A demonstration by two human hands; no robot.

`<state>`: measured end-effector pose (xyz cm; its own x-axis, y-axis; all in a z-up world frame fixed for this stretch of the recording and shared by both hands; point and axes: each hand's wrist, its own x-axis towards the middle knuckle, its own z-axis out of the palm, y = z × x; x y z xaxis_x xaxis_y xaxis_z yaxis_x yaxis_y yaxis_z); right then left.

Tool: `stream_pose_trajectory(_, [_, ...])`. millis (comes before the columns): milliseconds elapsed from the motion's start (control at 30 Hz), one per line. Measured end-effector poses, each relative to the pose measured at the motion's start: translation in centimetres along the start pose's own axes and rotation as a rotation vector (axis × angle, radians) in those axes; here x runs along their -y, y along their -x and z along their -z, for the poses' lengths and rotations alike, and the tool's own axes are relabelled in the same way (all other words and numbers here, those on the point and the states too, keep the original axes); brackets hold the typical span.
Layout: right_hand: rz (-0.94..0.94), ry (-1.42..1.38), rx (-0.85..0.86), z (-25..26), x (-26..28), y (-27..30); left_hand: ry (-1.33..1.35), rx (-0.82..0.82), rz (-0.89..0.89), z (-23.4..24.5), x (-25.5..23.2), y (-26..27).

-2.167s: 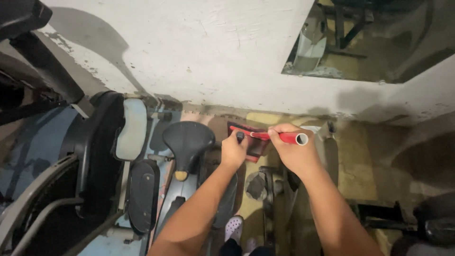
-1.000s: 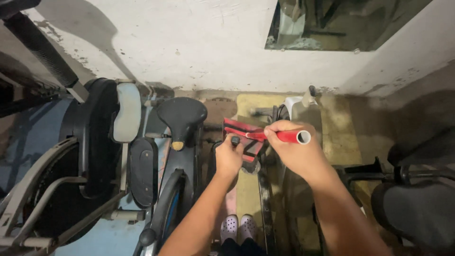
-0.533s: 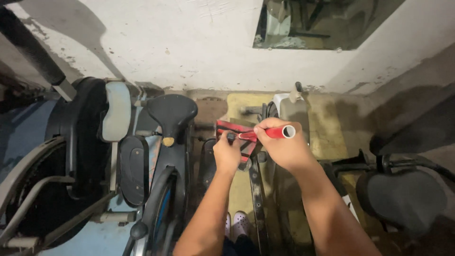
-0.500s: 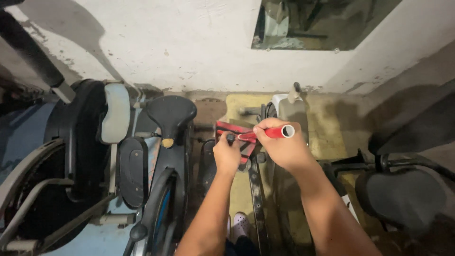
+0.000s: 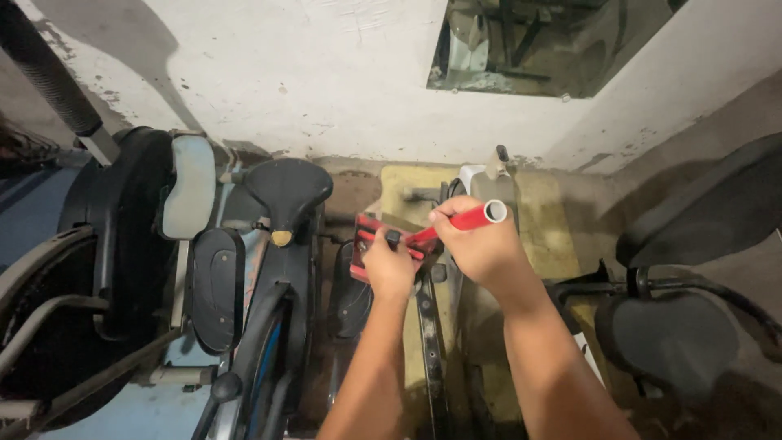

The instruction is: Sweep the floor area between gym equipment using a hand brush and dustpan.

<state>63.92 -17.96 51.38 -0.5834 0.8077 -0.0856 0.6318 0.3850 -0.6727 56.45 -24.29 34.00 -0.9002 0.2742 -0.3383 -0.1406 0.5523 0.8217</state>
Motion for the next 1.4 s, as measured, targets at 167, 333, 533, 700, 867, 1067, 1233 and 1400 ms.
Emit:
stream_pose_trajectory(167, [0.075,-0.027,-0.038,0.1,0.7,4.1,-0.003,-0.034,0.027,0.9,0.8,2.9])
stream_pose_trajectory(333, [-0.002,0.085,0.059,-0.7,2.0,7.4,0.02,-0.033,0.028,2.6,3.6,5.6])
stream_pose_trajectory(533, [0.036,0.036,0.096,-1.7,1.9,13.5,0.037,-0.033,0.005,5.4,6.8,8.7])
stream_pose_trajectory(700, [0.069,0.051,0.086,-1.7,0.3,18.6,0.009,-0.016,-0.037,6.6,9.7,11.4])
stream_pose_trajectory(867, [0.011,0.047,0.074,-2.0,-1.8,23.9,0.01,0.093,-0.072,7.8,11.0,15.4])
stream_pose_trajectory(1067, [-0.048,0.09,0.071,-0.9,-3.6,29.3,-0.059,0.178,-0.118,8.5,11.9,18.6])
stream_pose_trajectory(1233, [-0.101,0.037,0.05,-0.2,-4.8,33.1,-0.03,0.173,-0.076,11.4,11.9,24.1])
stream_pose_trajectory(1400, [-0.089,-0.001,0.079,0.5,-5.5,37.1,0.053,0.184,-0.031,11.8,15.1,27.7])
